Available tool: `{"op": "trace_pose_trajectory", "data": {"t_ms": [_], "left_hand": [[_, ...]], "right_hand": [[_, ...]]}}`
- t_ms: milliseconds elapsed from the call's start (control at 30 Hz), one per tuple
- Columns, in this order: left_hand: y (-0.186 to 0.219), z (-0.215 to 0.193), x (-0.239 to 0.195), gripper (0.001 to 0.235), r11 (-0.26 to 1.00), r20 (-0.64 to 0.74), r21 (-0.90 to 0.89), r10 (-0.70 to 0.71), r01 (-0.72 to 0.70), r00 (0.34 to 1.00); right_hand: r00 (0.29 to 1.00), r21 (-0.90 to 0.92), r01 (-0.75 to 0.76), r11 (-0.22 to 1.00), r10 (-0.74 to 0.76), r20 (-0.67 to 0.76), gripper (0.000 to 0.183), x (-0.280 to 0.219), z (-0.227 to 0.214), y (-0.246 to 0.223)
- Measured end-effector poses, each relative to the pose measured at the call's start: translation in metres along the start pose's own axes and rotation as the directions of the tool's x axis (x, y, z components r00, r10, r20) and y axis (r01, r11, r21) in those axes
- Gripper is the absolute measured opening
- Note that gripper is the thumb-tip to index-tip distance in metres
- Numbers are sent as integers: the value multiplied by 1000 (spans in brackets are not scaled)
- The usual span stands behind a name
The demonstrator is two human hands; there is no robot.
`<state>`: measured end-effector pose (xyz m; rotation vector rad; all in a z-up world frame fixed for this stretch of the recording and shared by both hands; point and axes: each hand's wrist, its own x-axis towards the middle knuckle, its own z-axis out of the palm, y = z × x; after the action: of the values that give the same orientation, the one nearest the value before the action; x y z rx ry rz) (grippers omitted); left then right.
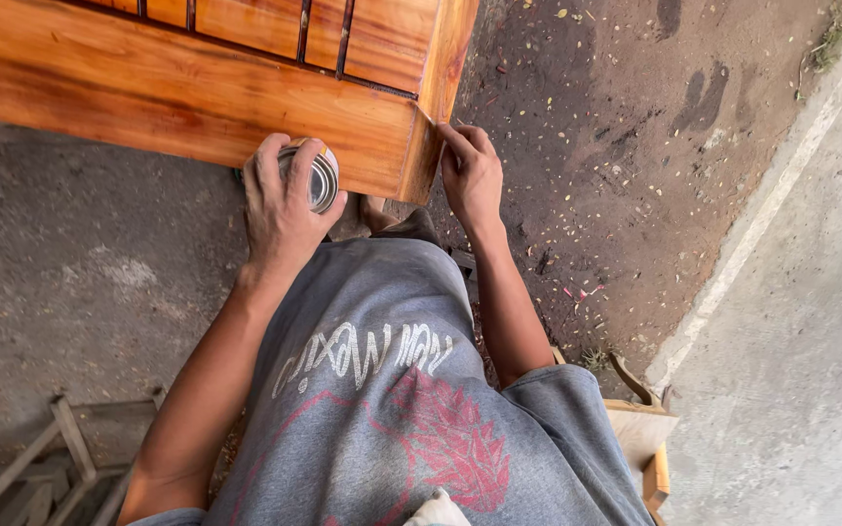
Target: The person applies wood stain to a large wooden panel using a small brush, repeatedly dipping the brush into a can of stain and brushing along the grooves and edges. The work is performed outdoors on a concrete surface with other wooden items nearby.
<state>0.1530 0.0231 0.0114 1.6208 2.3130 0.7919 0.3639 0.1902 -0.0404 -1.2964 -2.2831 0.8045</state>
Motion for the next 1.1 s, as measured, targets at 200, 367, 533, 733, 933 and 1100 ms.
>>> {"op": "trace_pose_trajectory", "data": {"t_ms": [200, 367, 533, 733, 933, 1100], "left_hand": [[-1, -1, 2, 81, 999, -6, 30, 15, -15, 1000], [-2, 1, 2, 81, 1000, -9, 26, 10, -10, 1000], [-3, 3, 1, 82, 999, -11, 37, 2, -1, 1000], [-4, 3, 0, 82, 999, -1, 35, -1, 1, 1000], [-5, 4, 1, 83, 999, 22, 41, 0, -1, 1000], [-5, 6, 0, 83, 999, 27, 54, -10, 9, 1000]], "right_hand": [[999, -19, 8, 1000, -7, 48, 34, 2, 3, 6], [994, -126, 97, 987, -90, 58, 41, 0, -2, 11], [993, -91, 110, 990, -104, 63, 42, 4, -5, 10], [983, -72, 149, 986, -140, 120, 40, 13, -12, 11], [972, -64, 181, 981, -168, 164, 41, 19, -14, 13], [976, -77, 172, 982, -160, 149, 37, 19, -10, 11]]}}
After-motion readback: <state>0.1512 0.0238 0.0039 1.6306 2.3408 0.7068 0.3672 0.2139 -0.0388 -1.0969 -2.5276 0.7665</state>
